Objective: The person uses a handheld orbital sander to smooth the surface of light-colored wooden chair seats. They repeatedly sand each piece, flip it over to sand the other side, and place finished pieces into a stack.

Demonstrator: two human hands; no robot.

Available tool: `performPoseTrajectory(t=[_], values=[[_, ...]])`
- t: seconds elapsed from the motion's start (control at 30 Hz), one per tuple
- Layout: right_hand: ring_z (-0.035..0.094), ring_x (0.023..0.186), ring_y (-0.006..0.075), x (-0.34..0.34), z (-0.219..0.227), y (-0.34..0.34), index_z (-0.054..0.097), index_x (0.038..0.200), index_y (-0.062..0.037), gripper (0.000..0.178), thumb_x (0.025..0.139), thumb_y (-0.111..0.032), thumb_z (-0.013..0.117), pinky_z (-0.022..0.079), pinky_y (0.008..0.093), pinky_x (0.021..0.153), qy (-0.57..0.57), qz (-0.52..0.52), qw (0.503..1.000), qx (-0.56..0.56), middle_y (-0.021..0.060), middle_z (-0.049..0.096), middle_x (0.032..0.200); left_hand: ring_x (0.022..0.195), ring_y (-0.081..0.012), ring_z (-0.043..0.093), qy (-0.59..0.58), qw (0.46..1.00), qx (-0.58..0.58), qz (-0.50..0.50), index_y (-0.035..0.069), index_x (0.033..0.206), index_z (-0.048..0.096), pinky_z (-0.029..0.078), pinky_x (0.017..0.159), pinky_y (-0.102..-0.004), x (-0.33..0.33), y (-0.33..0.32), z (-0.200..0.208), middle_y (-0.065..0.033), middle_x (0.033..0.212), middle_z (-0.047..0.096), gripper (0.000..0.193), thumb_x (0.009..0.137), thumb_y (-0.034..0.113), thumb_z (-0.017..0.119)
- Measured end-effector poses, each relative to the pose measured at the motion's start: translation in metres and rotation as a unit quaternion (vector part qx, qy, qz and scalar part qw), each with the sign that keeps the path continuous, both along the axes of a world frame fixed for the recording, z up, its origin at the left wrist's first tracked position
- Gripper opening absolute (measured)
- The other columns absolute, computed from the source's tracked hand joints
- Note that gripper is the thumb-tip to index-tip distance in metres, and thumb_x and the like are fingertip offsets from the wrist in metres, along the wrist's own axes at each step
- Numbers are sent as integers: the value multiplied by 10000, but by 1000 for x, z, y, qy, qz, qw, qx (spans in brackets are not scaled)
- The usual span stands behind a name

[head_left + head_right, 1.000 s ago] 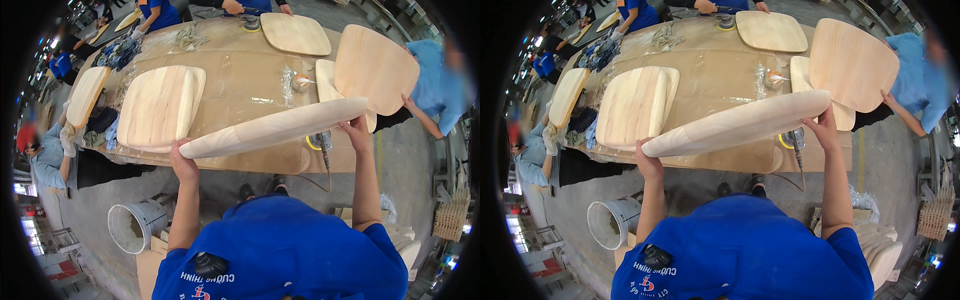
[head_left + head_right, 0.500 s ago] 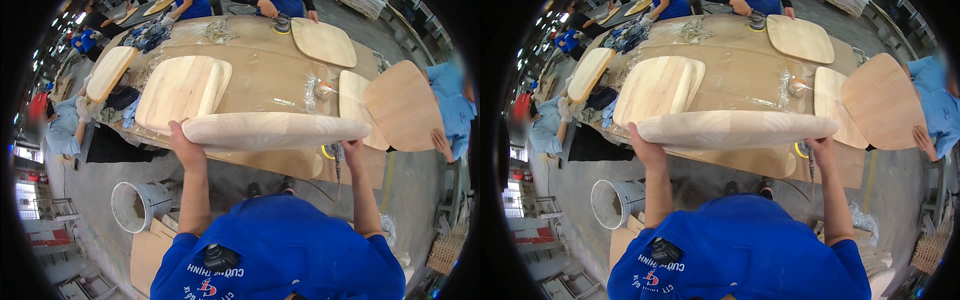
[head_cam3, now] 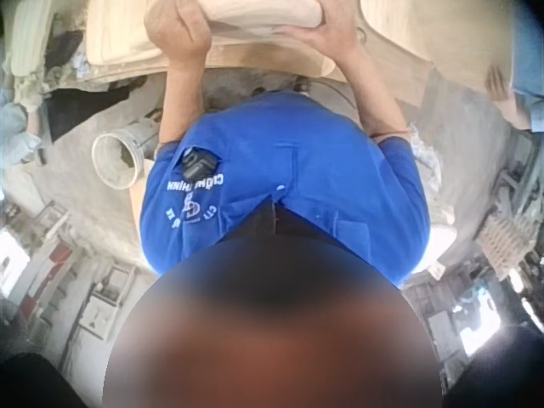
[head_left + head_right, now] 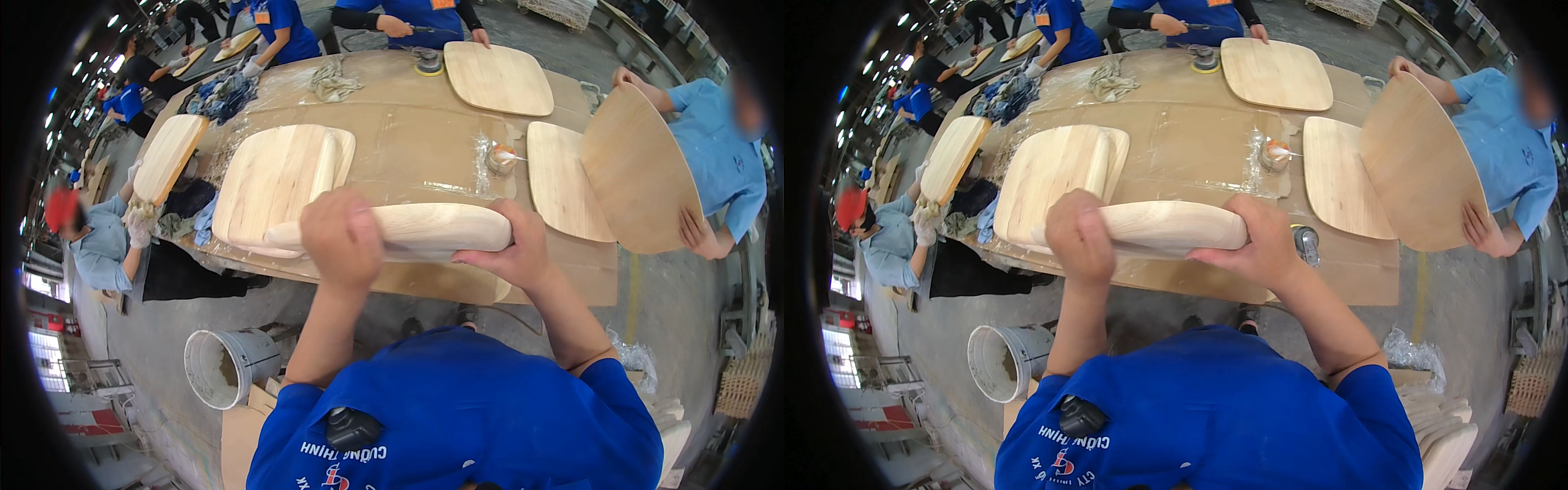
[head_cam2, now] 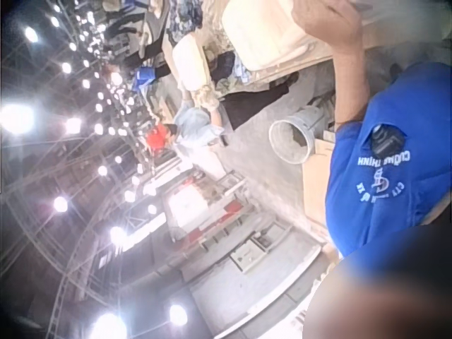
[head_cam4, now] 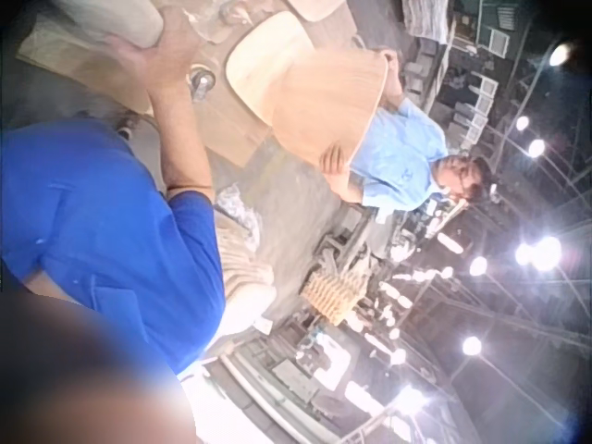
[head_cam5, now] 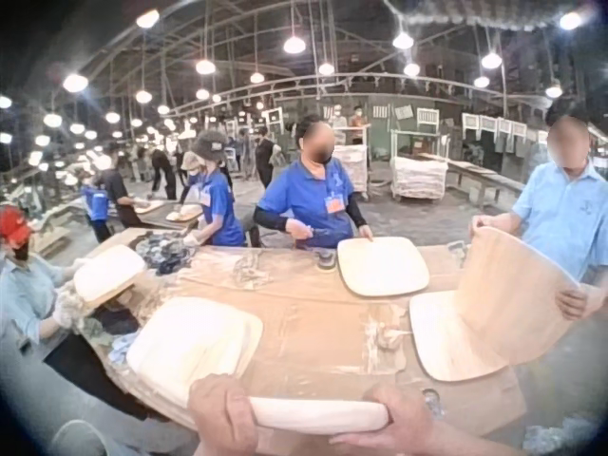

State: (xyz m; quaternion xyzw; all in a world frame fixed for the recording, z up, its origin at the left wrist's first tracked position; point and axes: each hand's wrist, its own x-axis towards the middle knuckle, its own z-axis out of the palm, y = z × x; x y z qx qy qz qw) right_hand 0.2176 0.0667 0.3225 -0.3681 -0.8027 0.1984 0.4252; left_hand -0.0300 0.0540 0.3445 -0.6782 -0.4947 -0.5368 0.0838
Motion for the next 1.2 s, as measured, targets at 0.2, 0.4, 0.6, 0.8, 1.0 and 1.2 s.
performPoseTrajectory(t=[0.2,0.4,0.6,0.8,1.0,1.2], values=[[657,721,222,28,-19,-8,605,931,-45,538,573,-287,925,506,312,643,77,-20,997,-18,79,661,817,674,-250,543,-241,966,-74,66,35,714,555,405,669,-403,-95,9,-91,-115,708,577,283,899,194,411],[660,893,206,66,-56,-11,564,1062,-20,578,631,-191,909,526,331,748,169,8,986,-12,115,667,1022,878,-190,610,-766,637,-73,52,13,1056,588,493,778,-301,-79,30,-166,-97,1000,632,397,998,354,392],[643,984,195,94,-102,-5,502,1156,-1,667,630,-112,897,530,336,847,272,-76,910,-303,103,651,1080,683,-146,541,-427,900,-72,44,0,777,587,419,614,-288,-78,8,-61,-59,731,598,401,998,268,388],[611,848,194,61,-126,5,502,1061,-48,633,594,-157,915,500,333,727,127,-135,967,-173,59,621,914,531,-238,444,-110,991,70,15,18,637,511,325,511,-369,-22,-1,18,-104,583,477,239,854,119,498],[613,842,249,29,-49,1,502,1054,-63,663,562,-199,926,489,348,736,-17,-126,991,-44,96,608,916,554,-321,457,-3,1000,-12,7,37,642,507,334,527,-403,20,-3,21,-109,597,483,176,807,96,524],[632,913,239,38,-34,10,493,1042,-52,650,572,-180,923,501,350,775,51,-144,983,-102,102,635,960,583,-347,478,-11,999,-2,36,17,654,510,348,548,-413,-26,11,-17,-145,618,496,204,837,101,478]])
